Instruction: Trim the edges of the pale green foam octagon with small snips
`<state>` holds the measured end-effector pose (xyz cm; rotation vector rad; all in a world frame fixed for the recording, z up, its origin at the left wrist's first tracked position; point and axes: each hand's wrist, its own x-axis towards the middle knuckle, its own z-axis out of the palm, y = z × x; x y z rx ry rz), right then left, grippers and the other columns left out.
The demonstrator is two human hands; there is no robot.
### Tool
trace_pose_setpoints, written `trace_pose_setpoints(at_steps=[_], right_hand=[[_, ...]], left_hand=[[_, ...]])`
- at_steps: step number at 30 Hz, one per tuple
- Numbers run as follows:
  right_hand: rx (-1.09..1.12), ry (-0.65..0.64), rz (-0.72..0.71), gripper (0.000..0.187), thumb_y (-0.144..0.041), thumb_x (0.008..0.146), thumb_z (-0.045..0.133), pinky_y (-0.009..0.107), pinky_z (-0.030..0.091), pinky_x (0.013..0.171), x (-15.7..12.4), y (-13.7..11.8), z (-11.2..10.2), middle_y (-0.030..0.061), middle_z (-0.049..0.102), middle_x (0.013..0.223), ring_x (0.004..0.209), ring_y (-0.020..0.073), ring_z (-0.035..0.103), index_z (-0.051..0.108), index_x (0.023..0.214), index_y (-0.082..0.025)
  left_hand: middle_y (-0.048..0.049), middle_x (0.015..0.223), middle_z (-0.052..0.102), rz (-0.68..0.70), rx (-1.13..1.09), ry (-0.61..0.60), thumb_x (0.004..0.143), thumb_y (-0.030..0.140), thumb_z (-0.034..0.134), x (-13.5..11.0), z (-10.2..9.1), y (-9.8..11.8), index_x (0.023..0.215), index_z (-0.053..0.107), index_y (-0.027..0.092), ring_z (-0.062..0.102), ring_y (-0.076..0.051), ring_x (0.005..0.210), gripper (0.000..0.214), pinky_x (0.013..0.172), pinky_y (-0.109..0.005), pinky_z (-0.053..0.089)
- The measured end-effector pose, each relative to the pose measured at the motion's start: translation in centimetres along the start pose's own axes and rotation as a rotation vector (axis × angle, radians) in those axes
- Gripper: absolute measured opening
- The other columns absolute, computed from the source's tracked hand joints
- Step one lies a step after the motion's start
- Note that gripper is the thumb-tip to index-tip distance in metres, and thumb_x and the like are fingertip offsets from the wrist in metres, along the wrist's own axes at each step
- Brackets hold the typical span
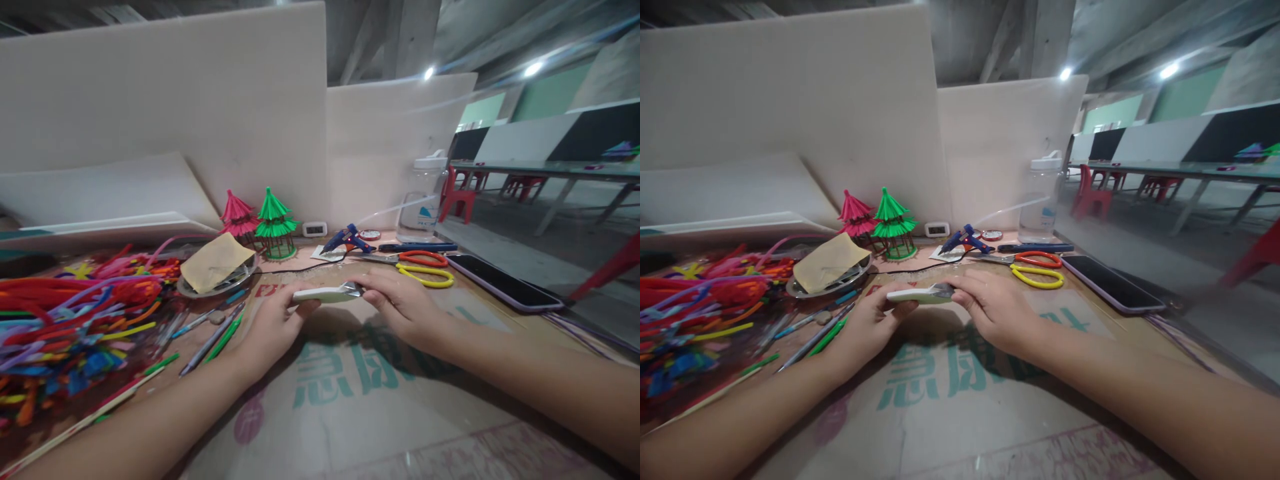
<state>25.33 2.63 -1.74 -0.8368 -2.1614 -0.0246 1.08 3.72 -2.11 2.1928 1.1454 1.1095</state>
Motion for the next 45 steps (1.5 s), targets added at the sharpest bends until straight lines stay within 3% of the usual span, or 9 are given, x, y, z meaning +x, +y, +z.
trace_pose_setpoints(at_steps=[11,21,31,37,45], right_hand=[[-0.008,-0.023,0.003,0.034,-0.033,0.102,0.036,0.032,0.048,0.074,0.1,-0.3,0.0,0.0062,0.068,0.09,0.086,0.0198,0.063,0.063,0.117,-0.018],[-0.057,0.016,-0.042,0.029,-0.028,0.101,0.04,0.028,0.044,0.062,0.3,-0.7,-0.1,0.0036,0.062,0.074,0.07,0.0177,0.06,0.066,0.108,-0.018],[0.019,0.029,0.046,0.029,-0.029,0.1,0.04,0.036,0.052,0.081,0.0,0.5,0.4,0.009,0.071,0.108,0.098,0.0223,0.066,0.062,0.116,-0.019],[-0.015,0.008,-0.032,0.03,-0.029,0.1,0.04,0.031,0.048,0.069,0.0,-0.3,0.0,0.0059,0.066,0.084,0.079,0.0197,0.062,0.062,0.115,-0.017],[-0.034,-0.013,-0.085,0.029,-0.028,0.101,0.039,0.03,0.044,0.069,-0.1,-0.9,-0.1,0.0047,0.062,0.083,0.078,0.0191,0.057,0.061,0.118,-0.019]], left_hand=[[-0.0042,0.091,0.07,0.007,0.026,-0.036,0.089,0.032,0.056,0.0,-0.2,0.7,0.094,0.066,0.019,0.065,-0.019,0.084,0.017,0.075,-0.027,0.051],[-0.0032,0.085,0.071,-0.014,0.033,-0.068,0.088,0.022,0.055,-0.1,-0.5,1.6,0.091,0.067,0.018,0.065,-0.018,0.077,0.013,0.065,-0.024,0.051],[-0.0014,0.08,0.069,-0.051,0.046,-0.008,0.086,0.022,0.056,0.1,-0.2,1.4,0.087,0.064,0.018,0.064,-0.018,0.076,0.01,0.068,-0.026,0.051],[-0.0063,0.098,0.074,0.006,0.085,-0.067,0.087,0.018,0.054,-0.1,-0.5,1.4,0.103,0.068,0.017,0.068,-0.02,0.088,0.021,0.08,-0.029,0.053],[-0.0053,0.102,0.074,0.097,0.126,-0.058,0.08,0.007,0.051,-0.2,-0.3,0.5,0.102,0.068,0.018,0.068,-0.019,0.094,0.03,0.087,-0.03,0.053]])
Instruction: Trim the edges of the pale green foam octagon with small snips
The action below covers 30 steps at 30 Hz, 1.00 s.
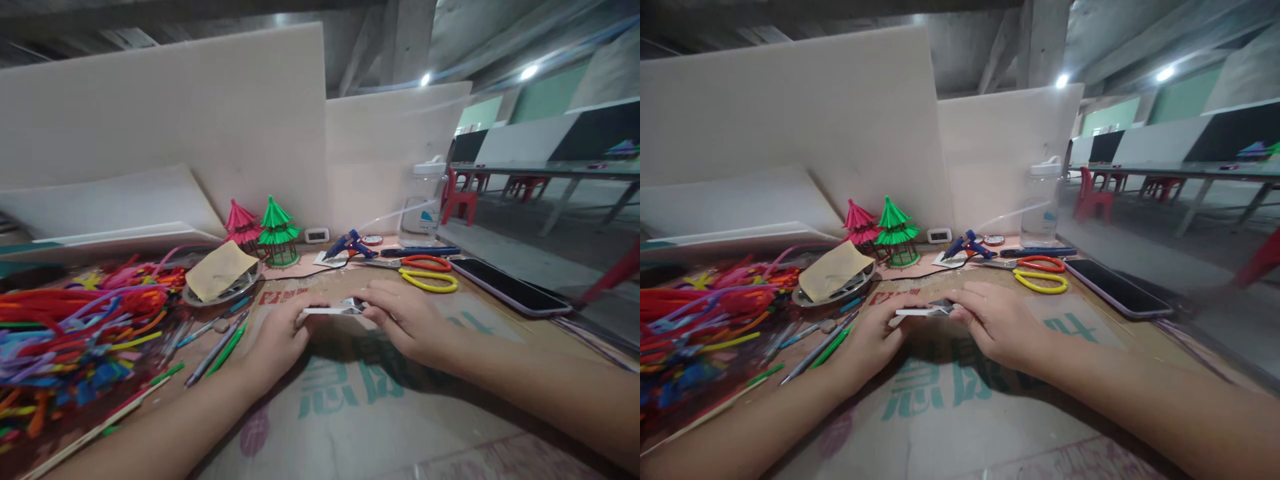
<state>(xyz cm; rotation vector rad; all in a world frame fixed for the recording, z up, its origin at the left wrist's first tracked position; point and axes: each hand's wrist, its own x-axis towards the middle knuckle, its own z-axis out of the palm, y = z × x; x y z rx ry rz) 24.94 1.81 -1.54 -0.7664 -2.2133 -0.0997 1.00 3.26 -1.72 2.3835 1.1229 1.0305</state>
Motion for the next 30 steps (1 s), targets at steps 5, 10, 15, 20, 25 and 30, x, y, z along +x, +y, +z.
trace_pose_setpoints(at_steps=[5,10,15,20,25,30], right_hand=[[-0.008,-0.006,-0.022,0.029,-0.026,0.1,0.04,0.03,0.043,0.067,0.0,0.0,-0.1,0.0052,0.062,0.082,0.076,0.0184,0.056,0.063,0.115,-0.015],[-0.033,-0.008,-0.045,0.03,-0.026,0.1,0.04,0.03,0.043,0.066,0.0,0.0,-0.2,0.0062,0.063,0.081,0.076,0.0189,0.057,0.066,0.109,-0.013],[-0.034,0.023,-0.046,0.031,-0.029,0.101,0.04,0.029,0.043,0.065,0.1,0.1,-0.1,0.0055,0.063,0.076,0.072,0.0179,0.057,0.067,0.103,-0.013],[0.041,0.057,0.04,0.028,-0.028,0.1,0.041,0.029,0.047,0.07,0.1,0.5,0.0,0.0057,0.068,0.086,0.079,0.0177,0.062,0.065,0.11,-0.016],[0.079,0.112,0.127,0.029,-0.027,0.1,0.04,0.033,0.05,0.084,0.3,1.1,-0.1,0.0084,0.071,0.11,0.1,0.0204,0.066,0.063,0.116,-0.018],[0.025,0.08,0.098,0.031,-0.027,0.1,0.04,0.033,0.051,0.083,0.4,1.0,-0.6,0.0088,0.071,0.107,0.098,0.021,0.066,0.062,0.119,-0.017]], left_hand=[[-0.0061,0.102,0.074,0.007,0.002,0.002,0.081,0.008,0.051,0.0,0.0,0.1,0.102,0.067,0.017,0.068,-0.019,0.094,0.027,0.087,-0.03,0.053],[-0.0076,0.108,0.073,-0.019,0.002,-0.02,0.079,0.006,0.049,-0.1,0.0,0.0,0.105,0.067,0.017,0.067,-0.021,0.1,0.033,0.091,-0.033,0.051],[-0.0082,0.106,0.073,-0.046,0.017,-0.034,0.083,0.013,0.051,-0.1,0.1,-0.1,0.105,0.067,0.016,0.066,-0.022,0.098,0.027,0.091,-0.035,0.051],[-0.0069,0.101,0.072,-0.093,-0.014,-0.014,0.089,0.027,0.053,0.1,0.2,-0.2,0.105,0.066,0.017,0.066,-0.022,0.093,0.023,0.084,-0.033,0.051],[-0.0078,0.103,0.069,-0.163,-0.024,0.073,0.089,0.036,0.054,0.2,0.4,-0.1,0.109,0.06,0.016,0.064,-0.023,0.093,0.029,0.076,-0.032,0.051],[-0.0068,0.093,0.068,-0.114,0.034,0.049,0.089,0.035,0.052,0.1,0.4,0.7,0.105,0.057,0.015,0.063,-0.021,0.08,0.026,0.064,-0.029,0.05]])
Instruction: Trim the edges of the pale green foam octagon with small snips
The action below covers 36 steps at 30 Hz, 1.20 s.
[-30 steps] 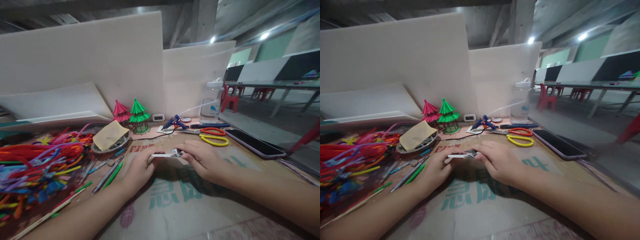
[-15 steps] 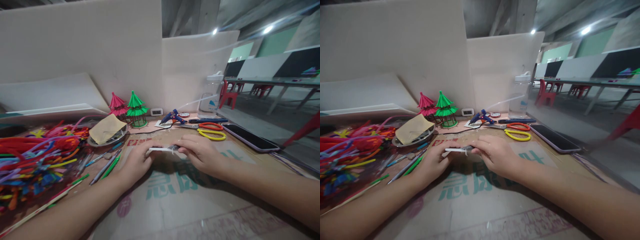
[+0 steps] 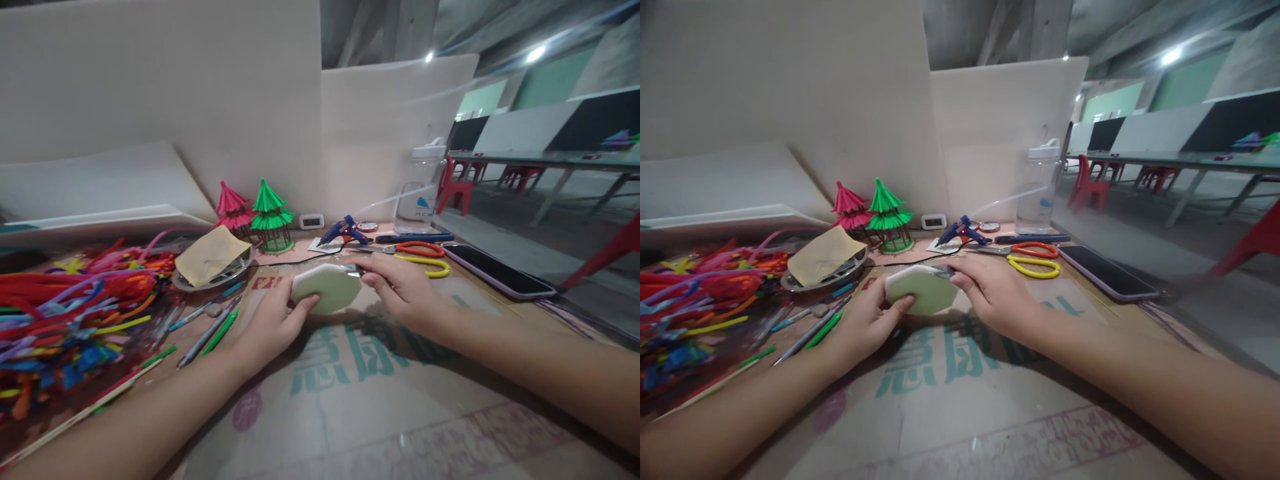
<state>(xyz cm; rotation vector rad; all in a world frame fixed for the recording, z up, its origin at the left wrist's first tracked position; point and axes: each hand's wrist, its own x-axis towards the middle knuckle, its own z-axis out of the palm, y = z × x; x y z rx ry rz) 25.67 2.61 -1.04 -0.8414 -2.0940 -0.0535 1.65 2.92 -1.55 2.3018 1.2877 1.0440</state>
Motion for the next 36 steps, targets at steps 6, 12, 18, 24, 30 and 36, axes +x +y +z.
trace_pose_setpoints(at_steps=[6,12,18,24,30,36], right_hand=[[-0.077,-0.028,-0.059,0.033,-0.03,0.101,0.039,0.033,0.049,0.077,0.1,-0.9,-0.2,0.0088,0.069,0.094,0.088,0.0207,0.063,0.062,0.12,-0.015],[-0.102,-0.036,-0.077,0.034,-0.033,0.101,0.039,0.033,0.048,0.073,0.2,-1.1,-0.2,0.0088,0.067,0.089,0.082,0.0208,0.061,0.063,0.118,-0.015],[-0.049,-0.014,-0.062,0.029,-0.027,0.1,0.041,0.033,0.05,0.075,0.3,-1.1,-0.2,0.0077,0.07,0.091,0.084,0.0196,0.063,0.065,0.112,-0.017],[0.02,0.018,0.006,0.03,-0.027,0.1,0.041,0.035,0.051,0.083,0.2,-0.7,-0.1,0.0084,0.071,0.104,0.096,0.021,0.065,0.063,0.118,-0.019],[0.024,-0.026,0.005,0.03,-0.028,0.1,0.04,0.034,0.05,0.083,0.4,-0.9,-0.3,0.0082,0.07,0.103,0.095,0.0205,0.064,0.062,0.119,-0.019],[0.158,-0.035,0.166,0.017,-0.031,0.091,0.057,0.027,0.045,0.059,0.0,-0.5,0.9,0.0032,0.066,0.082,0.068,0.0158,0.058,0.062,0.1,-0.019]], left_hand=[[-0.0072,0.091,0.07,0.101,0.031,-0.078,0.088,0.028,0.051,-0.2,-0.4,1.0,0.101,0.056,0.016,0.065,-0.02,0.079,0.018,0.068,-0.028,0.051],[-0.0077,0.089,0.071,0.107,0.06,-0.085,0.089,0.03,0.05,-0.5,-0.3,1.1,0.1,0.054,0.016,0.066,-0.02,0.076,0.019,0.065,-0.028,0.05],[-0.006,0.088,0.071,0.105,0.056,-0.079,0.088,0.029,0.051,-0.4,-0.2,1.1,0.099,0.054,0.018,0.065,-0.019,0.075,0.016,0.065,-0.027,0.05],[-0.0065,0.095,0.072,0.052,0.044,-0.045,0.088,0.031,0.052,-0.2,-0.4,1.3,0.102,0.056,0.018,0.066,-0.021,0.082,0.019,0.07,-0.028,0.051],[-0.0045,0.087,0.071,0.051,0.056,-0.053,0.086,0.027,0.054,-0.2,-0.4,1.1,0.098,0.06,0.018,0.064,-0.019,0.074,0.016,0.066,-0.027,0.05],[-0.0046,0.091,0.071,0.015,-0.027,-0.039,0.085,0.031,0.059,-0.2,-0.1,0.6,0.093,0.064,0.018,0.065,-0.02,0.081,0.016,0.069,-0.027,0.05]])
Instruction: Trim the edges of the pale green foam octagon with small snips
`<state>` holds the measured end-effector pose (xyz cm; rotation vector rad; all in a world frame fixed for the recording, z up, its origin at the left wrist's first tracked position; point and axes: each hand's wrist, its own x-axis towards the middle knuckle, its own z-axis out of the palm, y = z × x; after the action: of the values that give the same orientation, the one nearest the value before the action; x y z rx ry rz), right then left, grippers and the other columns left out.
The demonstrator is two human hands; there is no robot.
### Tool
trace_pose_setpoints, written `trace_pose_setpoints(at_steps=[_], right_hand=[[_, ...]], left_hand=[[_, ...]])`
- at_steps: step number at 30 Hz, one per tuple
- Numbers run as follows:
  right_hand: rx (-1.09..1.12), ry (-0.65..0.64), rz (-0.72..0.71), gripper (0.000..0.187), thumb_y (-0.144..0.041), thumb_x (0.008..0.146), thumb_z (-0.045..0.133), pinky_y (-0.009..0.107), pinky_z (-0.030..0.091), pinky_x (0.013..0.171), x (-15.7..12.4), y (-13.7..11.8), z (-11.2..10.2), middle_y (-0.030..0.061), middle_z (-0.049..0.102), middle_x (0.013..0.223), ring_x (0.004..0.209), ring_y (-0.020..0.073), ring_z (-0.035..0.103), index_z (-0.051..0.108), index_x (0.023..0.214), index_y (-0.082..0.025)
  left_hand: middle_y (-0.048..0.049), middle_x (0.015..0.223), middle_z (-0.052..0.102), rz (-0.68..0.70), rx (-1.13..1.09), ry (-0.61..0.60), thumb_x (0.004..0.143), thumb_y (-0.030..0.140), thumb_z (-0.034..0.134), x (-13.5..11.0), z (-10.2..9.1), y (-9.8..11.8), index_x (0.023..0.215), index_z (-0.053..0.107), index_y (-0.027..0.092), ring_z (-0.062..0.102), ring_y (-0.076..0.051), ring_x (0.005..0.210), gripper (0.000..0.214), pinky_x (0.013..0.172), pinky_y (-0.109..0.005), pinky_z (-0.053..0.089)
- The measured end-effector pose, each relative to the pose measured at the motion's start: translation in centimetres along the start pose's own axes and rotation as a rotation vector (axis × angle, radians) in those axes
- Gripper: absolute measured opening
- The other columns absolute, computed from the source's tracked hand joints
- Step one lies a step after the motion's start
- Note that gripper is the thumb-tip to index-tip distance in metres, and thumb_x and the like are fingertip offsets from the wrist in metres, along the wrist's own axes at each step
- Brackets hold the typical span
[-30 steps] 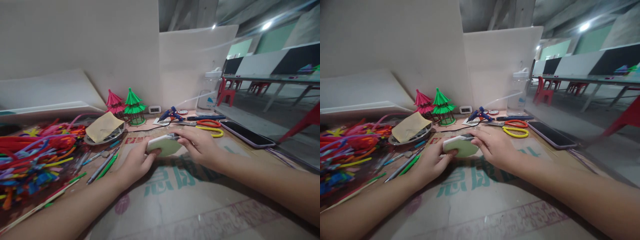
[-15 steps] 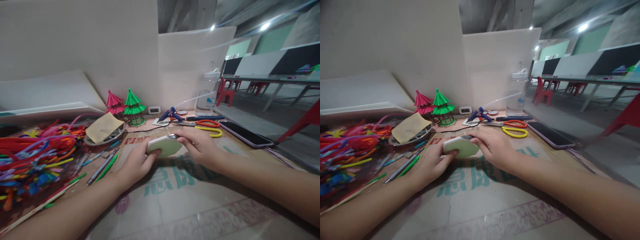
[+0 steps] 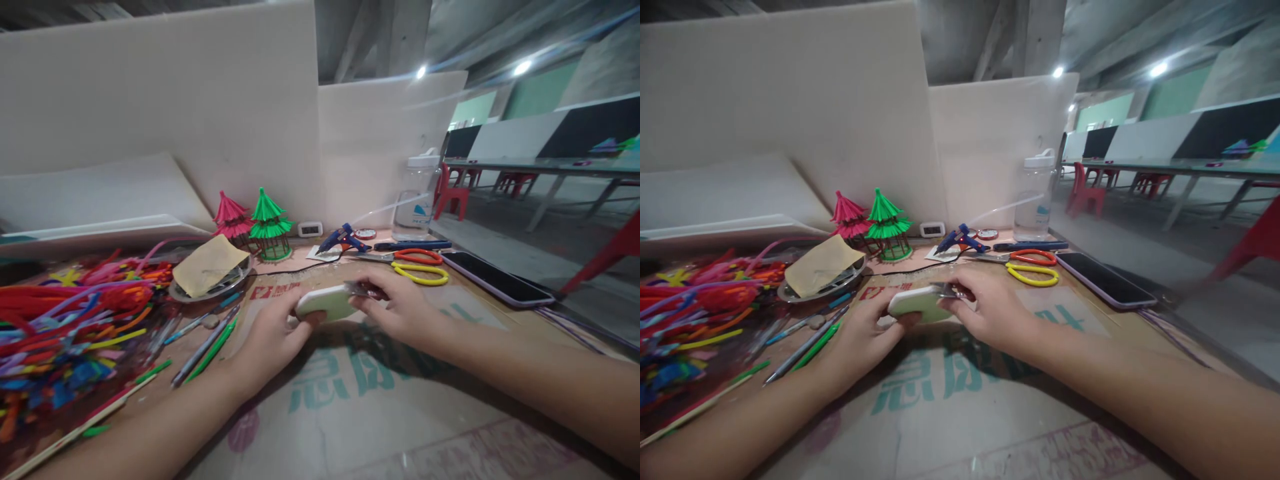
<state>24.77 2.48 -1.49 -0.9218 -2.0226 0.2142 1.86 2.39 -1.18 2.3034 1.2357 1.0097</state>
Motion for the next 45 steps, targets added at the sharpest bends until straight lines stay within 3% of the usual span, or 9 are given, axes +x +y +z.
trace_pose_setpoints(at_steps=[4,8,11,17,21,28,45], right_hand=[[0.157,-0.019,0.19,0.013,-0.028,0.092,0.051,0.024,0.041,0.054,-0.2,0.4,1.2,-0.0005,0.061,0.071,0.061,0.0134,0.054,0.059,0.086,-0.02],[0.214,-0.054,0.224,0.012,-0.028,0.092,0.05,0.025,0.044,0.057,-0.2,0.3,1.6,0.0001,0.062,0.074,0.065,0.0144,0.057,0.058,0.088,-0.02],[0.187,-0.046,0.174,0.016,-0.033,0.093,0.051,0.027,0.048,0.061,-0.2,0.3,1.3,0.0027,0.066,0.081,0.071,0.0167,0.061,0.059,0.096,-0.019],[0.019,0.105,-0.009,0.029,-0.036,0.099,0.041,0.04,0.051,0.088,-0.2,1.3,0.5,0.0095,0.07,0.112,0.103,0.0235,0.065,0.062,0.112,-0.02],[-0.07,0.053,-0.054,0.029,-0.034,0.098,0.044,0.04,0.052,0.085,-0.2,1.8,0.6,0.0101,0.072,0.108,0.099,0.0237,0.066,0.064,0.113,-0.018],[-0.11,0.098,-0.064,0.027,-0.033,0.098,0.045,0.037,0.053,0.082,-0.2,2.5,1.0,0.0089,0.073,0.105,0.096,0.0229,0.067,0.066,0.11,-0.02],[-0.254,0.055,-0.189,0.027,-0.032,0.099,0.044,0.032,0.048,0.074,0.2,1.2,-0.4,0.0084,0.07,0.091,0.085,0.0205,0.063,0.065,0.106,-0.016]], left_hand=[[-0.0053,0.098,0.072,-0.112,-0.171,0.051,0.081,0.042,0.064,0.5,0.1,-0.3,0.103,0.063,0.017,0.066,-0.022,0.086,0.033,0.075,-0.03,0.053],[-0.0086,0.103,0.072,-0.195,-0.265,0.023,0.078,0.041,0.066,1.0,0.2,-0.4,0.109,0.062,0.014,0.067,-0.024,0.091,0.041,0.079,-0.035,0.055],[-0.0077,0.1,0.073,-0.208,-0.267,0.045,0.08,0.037,0.064,0.9,0.3,-0.8,0.105,0.063,0.015,0.067,-0.024,0.09,0.033,0.08,-0.035,0.055],[-0.0034,0.09,0.071,-0.145,-0.274,0.067,0.083,0.032,0.059,0.7,0.4,-1.8,0.1,0.064,0.017,0.066,-0.02,0.085,0.023,0.075,-0.03,0.053],[-0.0049,0.093,0.071,-0.157,-0.257,0.07,0.085,0.036,0.059,0.8,0.3,-2.0,0.102,0.065,0.017,0.067,-0.022,0.086,0.026,0.074,-0.03,0.053],[-0.0026,0.098,0.07,-0.121,-0.219,0.057,0.088,0.033,0.057,0.7,0.4,-2.3,0.103,0.065,0.02,0.065,-0.021,0.091,0.022,0.079,-0.029,0.051],[-0.0063,0.098,0.071,-0.106,-0.156,0.037,0.083,0.031,0.057,0.6,0.2,-0.9,0.103,0.063,0.017,0.065,-0.023,0.09,0.025,0.08,-0.034,0.053]])
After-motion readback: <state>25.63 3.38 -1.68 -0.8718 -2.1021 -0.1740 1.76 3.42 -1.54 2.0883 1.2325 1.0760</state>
